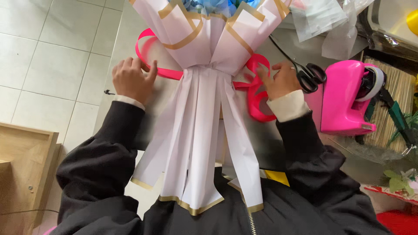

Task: The person ties a pink ribbon around a bouquet of blue roses, cutting the ribbon with scissors and then manipulating the ribbon by hand to form a bow.

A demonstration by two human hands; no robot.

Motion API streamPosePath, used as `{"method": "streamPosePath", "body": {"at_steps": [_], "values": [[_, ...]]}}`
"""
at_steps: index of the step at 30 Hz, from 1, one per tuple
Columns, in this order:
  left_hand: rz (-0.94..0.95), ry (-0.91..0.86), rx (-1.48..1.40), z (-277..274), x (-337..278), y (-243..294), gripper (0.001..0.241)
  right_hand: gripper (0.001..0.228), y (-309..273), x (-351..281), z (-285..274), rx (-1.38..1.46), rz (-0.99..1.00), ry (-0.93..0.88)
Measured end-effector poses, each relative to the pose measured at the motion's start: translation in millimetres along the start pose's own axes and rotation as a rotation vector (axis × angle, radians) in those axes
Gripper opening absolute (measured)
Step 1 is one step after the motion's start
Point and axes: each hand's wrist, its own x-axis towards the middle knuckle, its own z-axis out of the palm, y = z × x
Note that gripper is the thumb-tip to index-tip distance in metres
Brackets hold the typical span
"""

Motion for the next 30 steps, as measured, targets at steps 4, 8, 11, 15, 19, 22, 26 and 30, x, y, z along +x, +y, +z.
{"method": "streamPosePath", "body": {"at_steps": [4,8,11,15,19,22,26,30], "values": [[-0.402,-0.72,-0.114,-29.8,44.1,37.3,0.094,0.074,-13.1,25.9,32.5,-0.099,-0.011,-0.109],[-0.519,-0.628,-0.097,37.3,42.2,1.5,0.048,0.039,30.7,74.2,51.3,-0.169,0.018,-0.164],[-0.807,-0.436,-0.474,17.5,62.1,-13.0,0.041,0.038,58.3,92.7,24.7,0.171,0.13,-0.188],[-1.132,-0.078,-1.027,-64.1,99.2,-4.9,0.048,0.034,53.0,67.8,-50.0,0.503,0.083,-0.012],[-1.077,-0.063,-1.093,-136.3,123.5,15.4,0.049,0.031,32.0,47.9,-91.2,0.369,0.15,0.188],[-0.965,-0.082,-1.116,-185.8,140.0,46.1,0.045,0.034,19.1,37.8,-105.4,0.557,0.189,-0.088],[-0.855,-0.025,-1.227,-227.0,159.5,74.8,0.046,0.033,-2.0,20.7,-102.2,0.795,0.283,-0.52],[-0.645,-0.146,-1.2,-252.8,172.4,101.3,0.07,0.035,-22.4,5.0,-89.6,1.446,0.361,-0.613]]}}
